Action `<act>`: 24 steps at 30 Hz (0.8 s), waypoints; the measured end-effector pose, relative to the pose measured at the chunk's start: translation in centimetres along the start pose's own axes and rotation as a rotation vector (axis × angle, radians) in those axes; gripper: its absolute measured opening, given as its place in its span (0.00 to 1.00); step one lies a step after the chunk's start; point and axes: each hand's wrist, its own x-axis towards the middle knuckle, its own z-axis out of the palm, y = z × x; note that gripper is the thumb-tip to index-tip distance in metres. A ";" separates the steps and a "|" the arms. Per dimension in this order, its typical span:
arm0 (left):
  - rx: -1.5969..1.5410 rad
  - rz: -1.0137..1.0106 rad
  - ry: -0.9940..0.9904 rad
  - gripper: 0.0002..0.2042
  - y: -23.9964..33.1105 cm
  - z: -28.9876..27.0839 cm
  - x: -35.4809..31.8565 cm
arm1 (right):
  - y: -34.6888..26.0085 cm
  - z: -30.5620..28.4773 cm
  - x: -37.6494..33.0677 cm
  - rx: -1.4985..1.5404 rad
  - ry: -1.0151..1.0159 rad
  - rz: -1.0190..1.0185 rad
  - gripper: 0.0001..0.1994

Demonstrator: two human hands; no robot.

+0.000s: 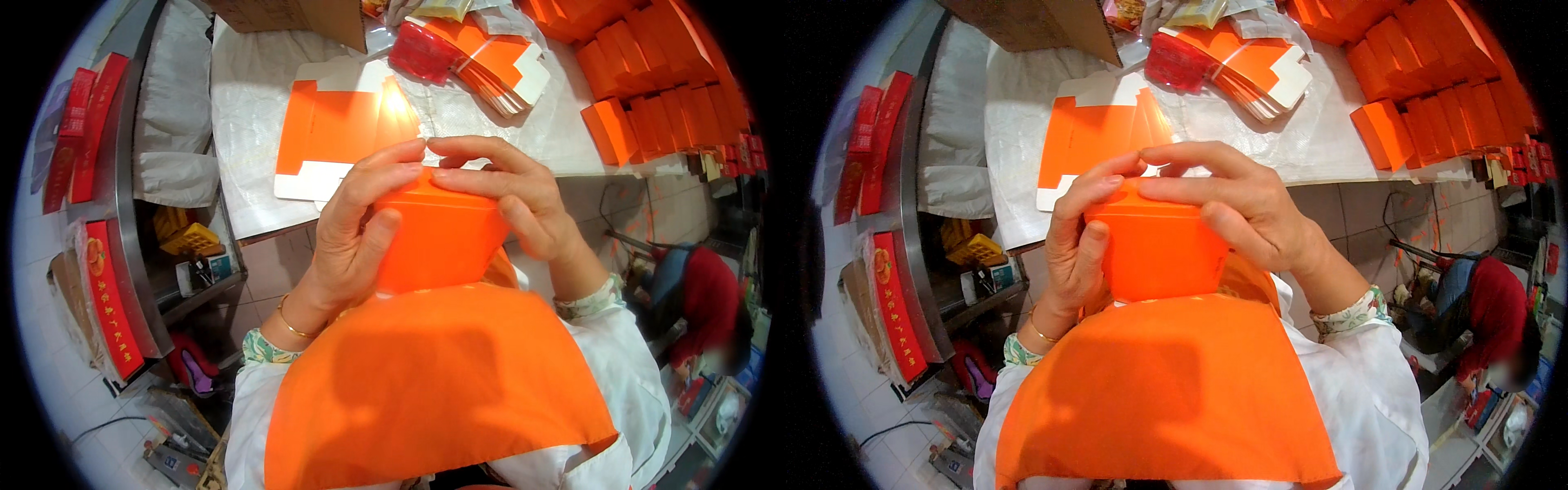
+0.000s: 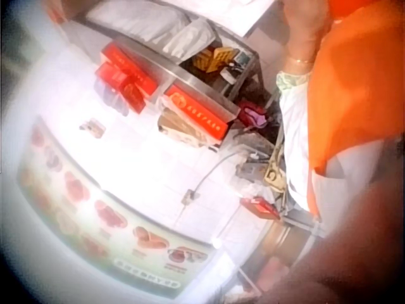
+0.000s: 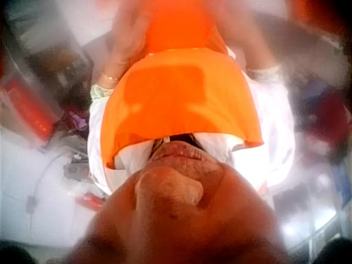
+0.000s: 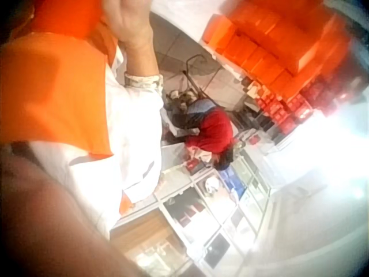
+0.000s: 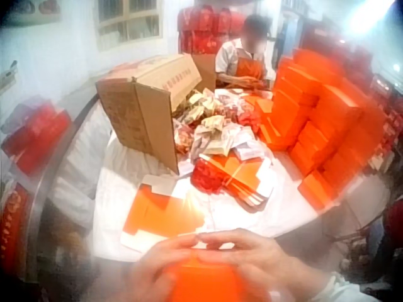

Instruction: The person folds flat orange cardboard pieces into small rectangular boxes by hand. They insert a small snack packet into each box, close the flaps, and stack the finished boxes on the table. The process is repeated continuously throughout the clip.

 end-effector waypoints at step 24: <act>-1.011 -0.775 0.179 0.28 -4.9 -1.8 -4.6 | 8.9 1.1 -4.7 0.973 0.664 0.627 0.24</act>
